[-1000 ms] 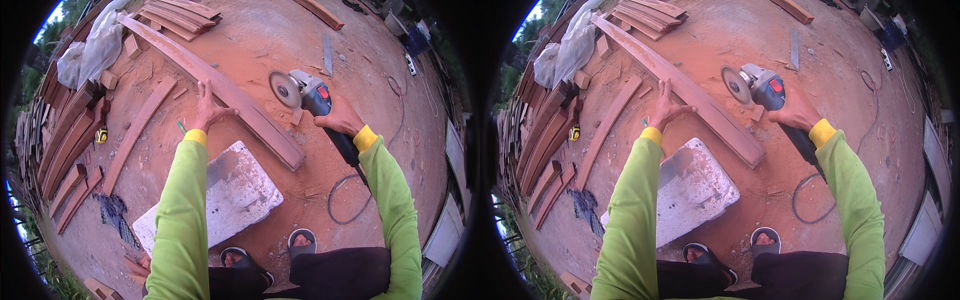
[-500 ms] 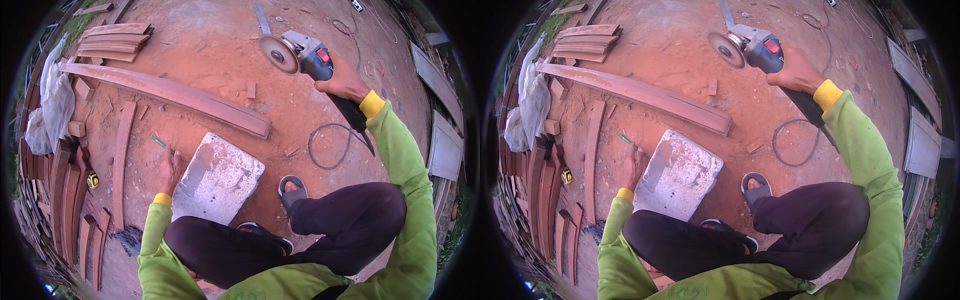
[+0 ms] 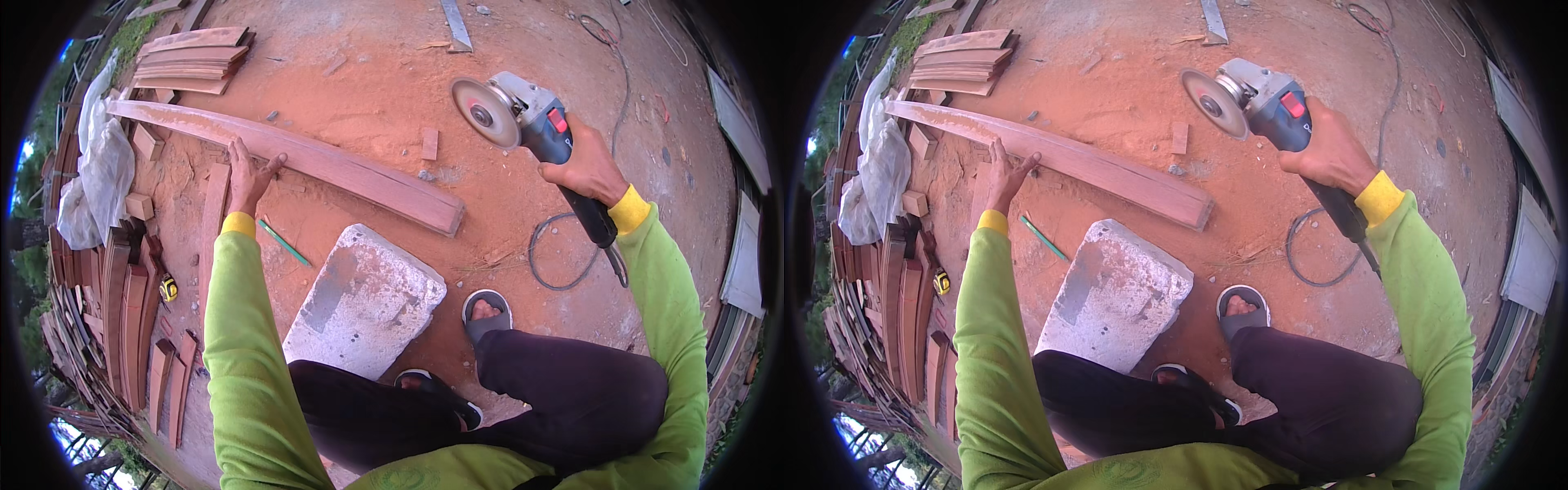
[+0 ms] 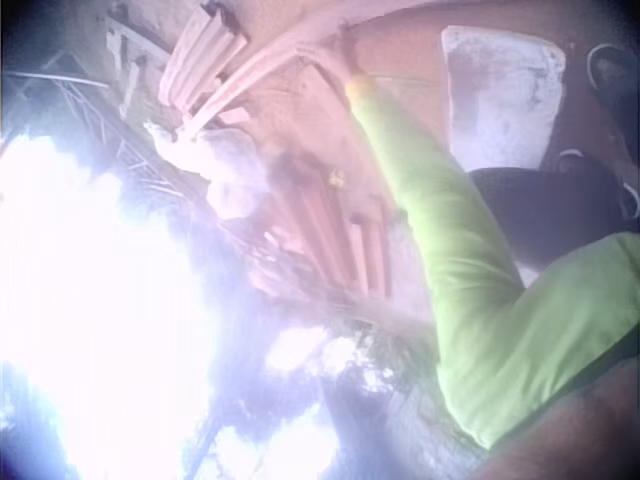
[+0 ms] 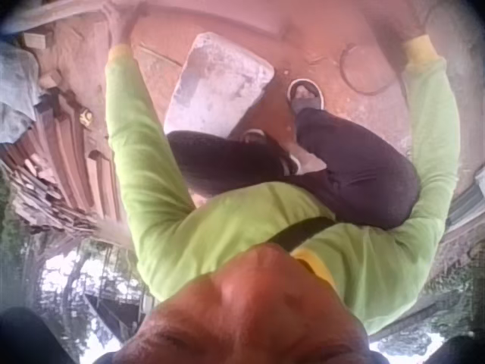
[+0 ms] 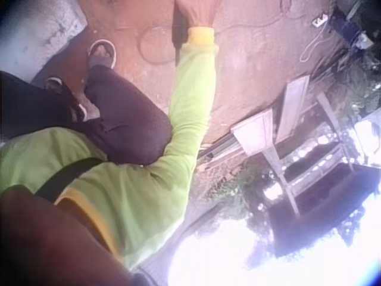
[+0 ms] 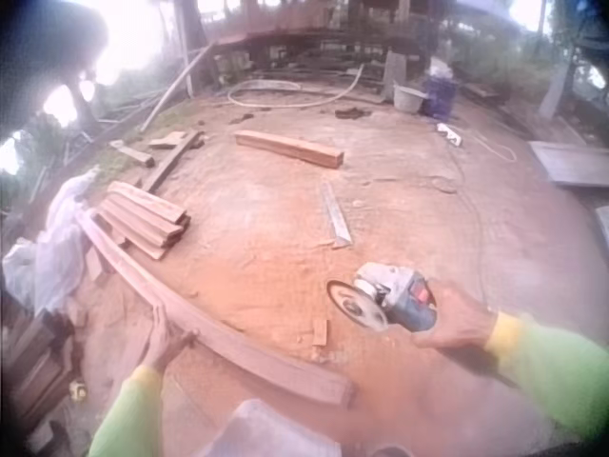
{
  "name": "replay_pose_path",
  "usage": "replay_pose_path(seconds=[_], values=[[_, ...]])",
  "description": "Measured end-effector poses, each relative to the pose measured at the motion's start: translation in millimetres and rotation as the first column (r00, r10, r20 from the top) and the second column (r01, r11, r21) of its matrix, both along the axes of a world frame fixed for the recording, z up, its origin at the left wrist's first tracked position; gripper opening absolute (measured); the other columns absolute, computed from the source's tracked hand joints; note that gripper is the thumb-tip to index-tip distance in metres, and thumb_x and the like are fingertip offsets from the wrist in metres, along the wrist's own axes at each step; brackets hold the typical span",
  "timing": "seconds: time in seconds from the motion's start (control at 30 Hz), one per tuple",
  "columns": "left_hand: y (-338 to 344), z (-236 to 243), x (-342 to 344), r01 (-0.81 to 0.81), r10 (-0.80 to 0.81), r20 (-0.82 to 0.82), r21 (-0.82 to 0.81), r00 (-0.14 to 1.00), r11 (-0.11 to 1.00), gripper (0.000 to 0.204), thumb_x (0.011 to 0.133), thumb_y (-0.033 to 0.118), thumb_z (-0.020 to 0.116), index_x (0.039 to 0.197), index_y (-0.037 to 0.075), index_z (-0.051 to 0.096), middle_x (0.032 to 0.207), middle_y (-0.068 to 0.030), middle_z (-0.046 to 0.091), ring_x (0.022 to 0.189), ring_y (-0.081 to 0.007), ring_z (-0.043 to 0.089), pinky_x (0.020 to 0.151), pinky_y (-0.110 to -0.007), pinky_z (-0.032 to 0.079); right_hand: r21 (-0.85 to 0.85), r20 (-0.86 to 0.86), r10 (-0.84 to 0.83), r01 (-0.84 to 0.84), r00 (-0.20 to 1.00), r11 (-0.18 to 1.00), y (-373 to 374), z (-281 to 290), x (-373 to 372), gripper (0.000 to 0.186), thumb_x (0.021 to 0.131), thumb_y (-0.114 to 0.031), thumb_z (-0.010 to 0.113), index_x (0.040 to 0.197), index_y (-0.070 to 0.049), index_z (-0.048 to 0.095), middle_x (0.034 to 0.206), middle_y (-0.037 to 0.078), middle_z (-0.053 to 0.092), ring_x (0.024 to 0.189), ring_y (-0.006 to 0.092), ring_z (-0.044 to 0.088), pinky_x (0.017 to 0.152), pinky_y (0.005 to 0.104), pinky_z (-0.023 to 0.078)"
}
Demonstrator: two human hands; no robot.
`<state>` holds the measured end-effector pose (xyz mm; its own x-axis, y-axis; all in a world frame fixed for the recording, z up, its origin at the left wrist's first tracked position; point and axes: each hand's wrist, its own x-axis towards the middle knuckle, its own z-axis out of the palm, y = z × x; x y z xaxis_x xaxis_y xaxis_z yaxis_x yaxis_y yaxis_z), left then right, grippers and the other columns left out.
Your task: The person uses an angle grinder to cut a long wooden plank resting on a concrete block. They hold the plank with their left hand and guide the tool with their right hand, making multiple cuts along the length of the wood.
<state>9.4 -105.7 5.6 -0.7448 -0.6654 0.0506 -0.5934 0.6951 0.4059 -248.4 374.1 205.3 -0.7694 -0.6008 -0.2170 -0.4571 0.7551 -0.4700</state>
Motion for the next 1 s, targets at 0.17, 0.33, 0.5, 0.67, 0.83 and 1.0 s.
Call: replay_pose_path(seconds=[0.17,0.33,0.5,0.67,0.83,1.0], values=[[5,4,-7,0.055,-0.066,0.104,0.109,0.992,0.993,0.12,0.069,0.057,0.081,0.147,-0.012,0.021,0.152,-0.0365,0.02,0.144,-0.0447,0.022,0.117,-0.044,0.026,-0.042,-0.009,-0.018,0.018,1.0,0.999,7,3,2,0.058,0.059,-0.021,0.074,0.105,0.009,0.055,0.084,0.025,0.064,0.077,0.0363,0.066,0.073,0.0402,0.051],[13,12,-8,-0.004,-0.038,0.227,0.182,0.973,0.983,0.121,0.068,0.05,0.084,0.147,-0.014,0.019,0.153,-0.038,0.015,0.145,-0.0442,0.02,0.118,-0.042,0.024,-0.024,-0.022,-0.057,0.057,0.998,0.998,20,3,4,0.057,0.059,-0.021,0.073,0.103,0.01,0.054,0.08,0.027,0.063,0.075,0.0399,0.066,0.07,0.0421,0.051],[1,17,-26,-0.037,-0.028,0.33,0.187,0.944,0.982,0.128,0.059,0.041,0.091,0.145,-0.018,0.018,0.153,-0.0393,0.011,0.146,-0.0438,0.019,0.119,-0.039,0.023,0.072,0.002,-0.043,0.043,0.999,0.996,37,1,12,0.054,0.059,-0.021,0.073,0.1,0.01,0.054,0.078,0.028,0.062,0.074,0.043,0.065,0.069,0.0447,0.05],[2,24,-41,-0.09,0.011,0.381,0.19,0.924,0.978,0.128,0.055,0.036,0.093,0.144,-0.019,0.019,0.153,-0.0393,0.011,0.146,-0.0433,0.019,0.119,-0.039,0.023,0.102,0.014,0.029,-0.031,0.999,0.994,46,-6,27,0.052,0.06,-0.021,0.073,0.099,0.008,0.052,0.076,0.029,0.062,0.074,0.0458,0.064,0.068,0.0468,0.05],[-1,28,-40,-0.112,0.038,0.415,0.155,0.909,0.982,0.123,0.054,0.04,0.093,0.139,-0.02,0.028,0.145,-0.037,0.035,0.139,-0.041,0.037,0.115,-0.038,0.031,0.159,0.044,0.123,-0.128,0.991,0.979,43,-18,41,0.055,0.062,-0.022,0.073,0.102,0.007,0.049,0.076,0.029,0.063,0.076,0.0467,0.065,0.069,0.048,0.051],[-4,14,-38,-0.116,0.059,0.365,0.135,0.929,0.984,0.121,0.053,0.035,0.094,0.14,-0.018,0.029,0.145,-0.0368,0.035,0.137,-0.0409,0.038,0.114,-0.039,0.033,0.15,0.094,0.171,-0.184,0.981,0.971,46,-34,50,0.059,0.06,-0.021,0.076,0.103,0.008,0.049,0.078,0.029,0.061,0.076,0.0467,0.064,0.07,0.0474,0.051]])
